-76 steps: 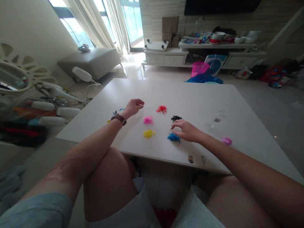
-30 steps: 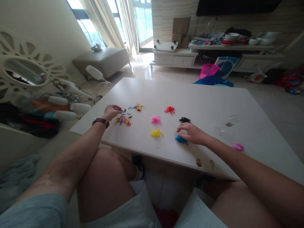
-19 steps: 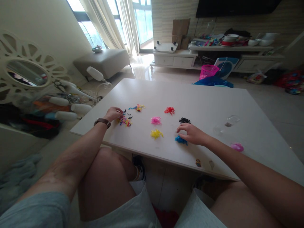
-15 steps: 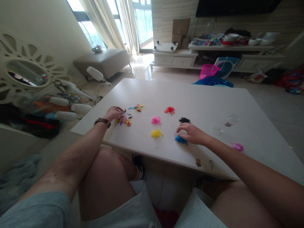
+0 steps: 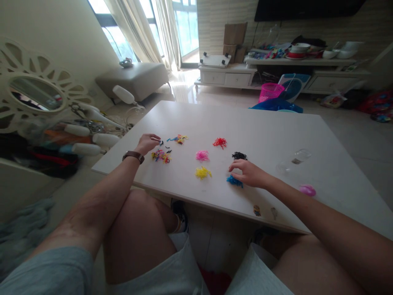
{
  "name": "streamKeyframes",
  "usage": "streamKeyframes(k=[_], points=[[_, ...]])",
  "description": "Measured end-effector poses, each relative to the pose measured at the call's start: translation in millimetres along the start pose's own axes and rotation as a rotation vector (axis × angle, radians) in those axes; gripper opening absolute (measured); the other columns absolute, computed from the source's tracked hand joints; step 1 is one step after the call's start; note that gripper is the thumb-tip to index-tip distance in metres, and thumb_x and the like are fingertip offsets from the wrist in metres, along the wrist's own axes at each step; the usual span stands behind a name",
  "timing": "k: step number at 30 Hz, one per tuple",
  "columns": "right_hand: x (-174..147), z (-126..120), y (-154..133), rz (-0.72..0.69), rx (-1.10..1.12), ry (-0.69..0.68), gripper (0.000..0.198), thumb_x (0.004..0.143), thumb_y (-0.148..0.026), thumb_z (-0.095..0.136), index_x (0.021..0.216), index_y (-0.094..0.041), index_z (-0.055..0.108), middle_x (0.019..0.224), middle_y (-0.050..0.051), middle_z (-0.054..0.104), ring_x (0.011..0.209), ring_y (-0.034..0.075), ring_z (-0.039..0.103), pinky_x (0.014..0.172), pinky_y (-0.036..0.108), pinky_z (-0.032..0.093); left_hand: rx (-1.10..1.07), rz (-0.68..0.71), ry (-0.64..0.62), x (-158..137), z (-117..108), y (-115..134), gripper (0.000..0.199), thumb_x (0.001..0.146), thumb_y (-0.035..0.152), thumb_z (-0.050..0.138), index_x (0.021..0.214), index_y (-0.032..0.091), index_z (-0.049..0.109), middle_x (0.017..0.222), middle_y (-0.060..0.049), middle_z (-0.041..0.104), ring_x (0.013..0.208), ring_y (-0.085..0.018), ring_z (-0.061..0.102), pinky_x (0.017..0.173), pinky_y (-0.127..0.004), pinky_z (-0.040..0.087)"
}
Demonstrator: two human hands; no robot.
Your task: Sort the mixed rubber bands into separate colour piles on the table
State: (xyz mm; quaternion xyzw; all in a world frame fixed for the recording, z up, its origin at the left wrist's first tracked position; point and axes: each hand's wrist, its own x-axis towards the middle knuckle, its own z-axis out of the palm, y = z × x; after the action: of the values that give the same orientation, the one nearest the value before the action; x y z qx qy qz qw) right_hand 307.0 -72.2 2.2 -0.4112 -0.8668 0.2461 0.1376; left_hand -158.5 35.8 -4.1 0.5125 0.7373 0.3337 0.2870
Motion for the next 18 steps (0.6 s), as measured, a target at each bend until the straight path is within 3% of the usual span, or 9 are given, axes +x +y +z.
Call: streamKeyframes(k=[10,18], points=[[-0.1,1.6,1.8,0.004,0.011,-0.020,0.014,0.086,-0.020,0.059,0.093,-0.019,0.072,0.102,0.009,0.070,0.102,0.026,0.064,0.094,0.040,0.049,0.248,0.052,-0.198,9.0,-9.8,-6.6,0.031,0.040,0.023,0.084,0.070,0.019,0.076,0.066,-0.005,0.072,0.062,-0.020,0.065,0.054,-0.026,0.046],[-0.3,2.8,3.2,-0.006,0.018,-0.014,0.014,0.086,-0.022,0.059,0.092,-0.019,0.072,0.101,0.009,0.070,0.101,0.025,0.064,0.094,0.040,0.049,0.377,0.092,-0.220,10.8,-4.0,-4.3,0.027,0.038,0.020,0.085,0.063,0.021,0.074,0.063,-0.005,0.072,0.063,-0.022,0.066,0.054,-0.027,0.046]])
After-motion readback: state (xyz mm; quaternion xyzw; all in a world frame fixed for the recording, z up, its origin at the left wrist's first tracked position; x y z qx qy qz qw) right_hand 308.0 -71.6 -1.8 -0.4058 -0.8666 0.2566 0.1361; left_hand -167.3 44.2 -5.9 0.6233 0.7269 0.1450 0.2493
